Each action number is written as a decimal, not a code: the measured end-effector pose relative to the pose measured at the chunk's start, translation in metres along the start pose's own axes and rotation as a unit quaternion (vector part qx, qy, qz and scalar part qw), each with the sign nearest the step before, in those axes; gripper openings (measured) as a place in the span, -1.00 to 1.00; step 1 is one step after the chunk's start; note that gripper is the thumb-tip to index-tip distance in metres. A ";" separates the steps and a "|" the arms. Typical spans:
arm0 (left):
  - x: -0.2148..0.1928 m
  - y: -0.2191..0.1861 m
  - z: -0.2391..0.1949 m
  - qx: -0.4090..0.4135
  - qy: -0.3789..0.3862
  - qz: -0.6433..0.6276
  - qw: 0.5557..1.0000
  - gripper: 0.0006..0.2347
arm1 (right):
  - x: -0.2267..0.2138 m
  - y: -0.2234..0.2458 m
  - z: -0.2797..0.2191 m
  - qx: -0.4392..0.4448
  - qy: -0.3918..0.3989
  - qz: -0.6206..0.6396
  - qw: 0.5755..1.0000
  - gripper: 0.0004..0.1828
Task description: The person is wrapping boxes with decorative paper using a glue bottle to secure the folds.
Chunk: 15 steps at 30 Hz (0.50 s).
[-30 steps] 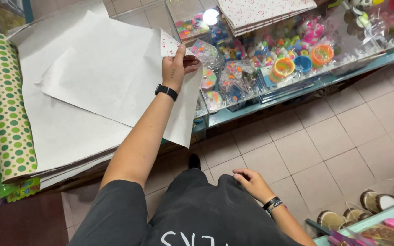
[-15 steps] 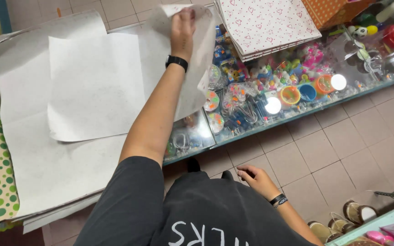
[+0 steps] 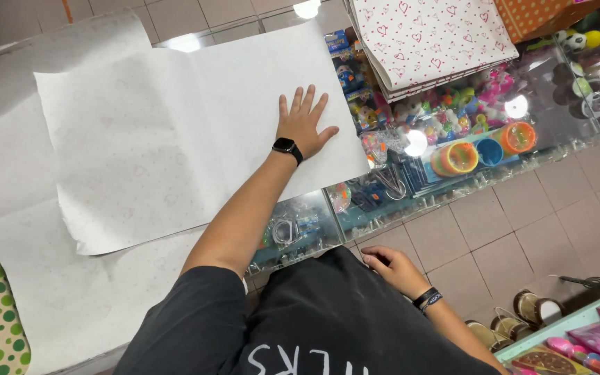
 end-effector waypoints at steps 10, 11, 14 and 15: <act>-0.002 -0.012 -0.021 0.020 -0.020 -0.022 0.999 -0.29 | -0.023 0.023 0.025 -0.030 -0.009 -0.031 0.999 -0.62; -0.005 -0.014 -0.021 0.010 -0.021 -0.018 1.000 -0.28 | -0.026 0.029 0.023 -0.045 0.001 -0.041 0.998 -0.61; -0.006 -0.016 -0.028 0.000 -0.007 -0.003 1.000 -0.27 | -0.031 0.030 0.015 -0.063 0.010 -0.038 0.997 -0.62; -0.008 -0.015 -0.028 -0.015 0.000 0.005 1.000 -0.26 | -0.034 0.031 0.014 -0.075 0.019 -0.037 0.996 -0.63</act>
Point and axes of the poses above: each hand's wrist, its own z-axis towards the middle knuckle, its own x-axis out of the palm, y = z × x, the point moved 1 cm from there along z, towards the middle knuckle, and after that the axes turned 5 degrees about -y, right-handed, at the moved point
